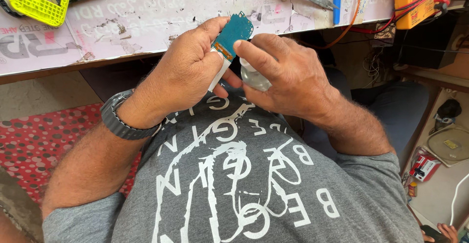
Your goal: The person uses tweezers to scrape residue from a small green circuit board, then sprays it with a liquid and scrubs it with a toothbrush. They continue to scrape and clean the board with a green pen-like tool.
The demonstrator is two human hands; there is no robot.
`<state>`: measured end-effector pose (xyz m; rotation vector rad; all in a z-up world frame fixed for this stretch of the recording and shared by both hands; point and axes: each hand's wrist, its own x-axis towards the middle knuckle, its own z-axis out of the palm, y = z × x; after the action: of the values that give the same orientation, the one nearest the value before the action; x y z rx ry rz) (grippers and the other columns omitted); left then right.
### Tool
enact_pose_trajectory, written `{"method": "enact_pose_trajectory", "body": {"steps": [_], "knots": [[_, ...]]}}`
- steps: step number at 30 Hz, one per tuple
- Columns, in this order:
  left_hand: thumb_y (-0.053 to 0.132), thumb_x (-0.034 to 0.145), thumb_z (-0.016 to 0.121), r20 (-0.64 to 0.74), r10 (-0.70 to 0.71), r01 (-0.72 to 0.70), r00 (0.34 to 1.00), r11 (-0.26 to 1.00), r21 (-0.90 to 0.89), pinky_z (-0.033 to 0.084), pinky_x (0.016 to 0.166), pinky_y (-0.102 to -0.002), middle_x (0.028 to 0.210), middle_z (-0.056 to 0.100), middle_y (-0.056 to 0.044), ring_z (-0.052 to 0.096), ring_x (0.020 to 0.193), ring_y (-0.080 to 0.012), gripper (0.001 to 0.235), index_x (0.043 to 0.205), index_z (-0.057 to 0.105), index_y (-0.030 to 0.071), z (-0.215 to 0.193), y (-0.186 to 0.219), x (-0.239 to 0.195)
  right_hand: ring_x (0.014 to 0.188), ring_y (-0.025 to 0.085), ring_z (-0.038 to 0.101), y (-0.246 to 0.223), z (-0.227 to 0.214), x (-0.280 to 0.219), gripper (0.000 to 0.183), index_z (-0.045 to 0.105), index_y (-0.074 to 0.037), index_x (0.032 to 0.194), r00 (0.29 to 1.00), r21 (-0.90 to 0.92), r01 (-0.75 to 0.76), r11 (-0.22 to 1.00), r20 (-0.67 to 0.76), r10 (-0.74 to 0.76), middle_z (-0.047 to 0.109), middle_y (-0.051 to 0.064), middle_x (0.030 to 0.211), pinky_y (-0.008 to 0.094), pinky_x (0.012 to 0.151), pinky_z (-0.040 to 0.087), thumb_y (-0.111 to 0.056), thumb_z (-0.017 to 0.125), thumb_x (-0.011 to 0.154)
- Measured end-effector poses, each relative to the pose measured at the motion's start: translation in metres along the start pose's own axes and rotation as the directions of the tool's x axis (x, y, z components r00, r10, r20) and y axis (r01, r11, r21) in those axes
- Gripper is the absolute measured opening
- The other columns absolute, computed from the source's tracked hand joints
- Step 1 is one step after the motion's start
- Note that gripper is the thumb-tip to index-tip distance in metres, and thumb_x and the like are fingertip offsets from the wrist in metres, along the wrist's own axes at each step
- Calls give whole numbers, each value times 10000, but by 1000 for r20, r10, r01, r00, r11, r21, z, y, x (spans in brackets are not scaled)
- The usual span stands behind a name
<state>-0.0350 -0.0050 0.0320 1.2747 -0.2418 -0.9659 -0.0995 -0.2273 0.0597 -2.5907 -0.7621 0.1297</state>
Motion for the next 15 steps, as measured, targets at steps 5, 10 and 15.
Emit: {"method": "enact_pose_trajectory", "body": {"steps": [5, 10, 15], "knots": [[143, 1002, 422, -15, -35, 36, 999, 999, 28, 643, 563, -241, 1077, 723, -106, 776, 795, -139, 483, 1465, 460, 12, 2, 2, 0, 1012, 300, 690, 5, 5, -2, 865, 396, -127, 1514, 999, 1, 23, 1000, -38, -23, 611, 144, 1216, 406, 793, 603, -172, 893, 808], [109, 962, 393, 5, -3, 3, 1000, 1000, 15, 653, 583, -236, 1082, 726, -109, 777, 806, -138, 528, 1476, 462, 11, 2, 1, 3, 1014, 297, 698, 7, 8, -5, 908, 361, -142, 1554, 998, -4, 29, 1000, -63, -30, 613, 139, 1215, 400, 787, 605, -159, 892, 817], [112, 973, 394, 12, -14, 14, 1000, 1000, 20, 653, 583, -239, 1086, 727, -106, 779, 812, -140, 509, 1464, 469, 5, 2, 1, 4, 984, 300, 695, 10, 8, -6, 879, 382, -138, 1517, 998, 10, 23, 1000, -59, -23, 618, 147, 1216, 411, 779, 604, -170, 901, 808]]}}
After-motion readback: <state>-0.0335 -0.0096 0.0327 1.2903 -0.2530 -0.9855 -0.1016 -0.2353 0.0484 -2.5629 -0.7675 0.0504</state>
